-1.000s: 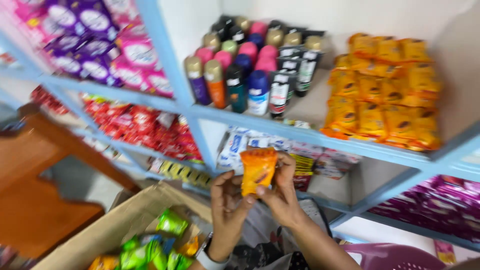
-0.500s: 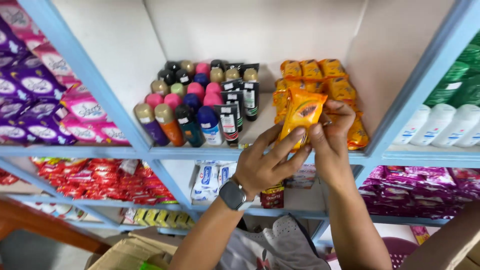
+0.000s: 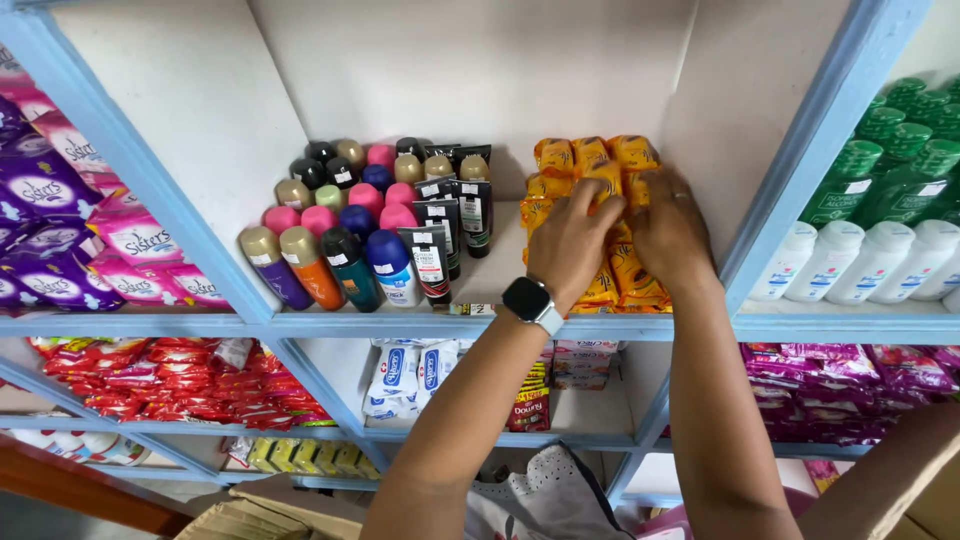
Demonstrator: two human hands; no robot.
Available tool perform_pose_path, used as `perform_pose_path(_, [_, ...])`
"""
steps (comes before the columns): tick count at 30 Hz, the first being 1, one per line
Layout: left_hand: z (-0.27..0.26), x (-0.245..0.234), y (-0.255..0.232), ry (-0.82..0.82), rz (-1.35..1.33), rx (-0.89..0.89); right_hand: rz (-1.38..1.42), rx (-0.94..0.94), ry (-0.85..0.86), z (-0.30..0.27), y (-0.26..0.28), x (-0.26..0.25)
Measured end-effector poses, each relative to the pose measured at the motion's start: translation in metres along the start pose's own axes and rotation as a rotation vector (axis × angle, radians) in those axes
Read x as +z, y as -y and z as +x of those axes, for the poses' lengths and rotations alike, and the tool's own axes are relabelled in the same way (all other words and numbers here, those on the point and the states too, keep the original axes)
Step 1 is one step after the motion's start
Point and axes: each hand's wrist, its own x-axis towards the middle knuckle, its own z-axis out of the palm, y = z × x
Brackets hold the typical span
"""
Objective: Arranging snack packs from a cardboard box onto a store shelf.
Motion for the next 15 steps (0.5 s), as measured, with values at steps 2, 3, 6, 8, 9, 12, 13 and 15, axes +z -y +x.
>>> perform_pose_path(2, [-0.001,0.011,0.004,0.046,0.017,-0.028,0.053,0.062,0.041,-0.002,-0.006,0.008])
perform_pose_path(3, [-0.001,0.018,0.004,0.061,0.012,-0.044,0.069,0.032,0.032,-0.005,-0.009,0.007])
perform_pose_path(6, [0.006,0.012,-0.004,0.127,-0.041,-0.059,0.072,0.02,0.008,-0.012,-0.007,0.0])
perform_pose_path(8, [0.011,0.0,-0.005,0.162,-0.063,-0.068,0.076,0.013,-0.003,-0.012,0.0,0.0])
perform_pose_path(9, [0.011,-0.002,-0.006,0.163,-0.071,-0.108,0.065,0.019,-0.004,-0.012,0.001,0.0])
perform_pose_path(12, [0.009,0.008,-0.002,0.157,-0.044,-0.156,0.058,0.031,0.004,-0.01,0.002,-0.001])
perform_pose_path(13, [0.006,0.013,0.0,0.154,-0.012,-0.165,0.061,0.043,0.016,-0.011,0.002,-0.001])
perform_pose_path(15, [0.005,0.011,-0.002,0.162,-0.028,-0.152,0.066,0.029,0.019,-0.011,0.0,0.0])
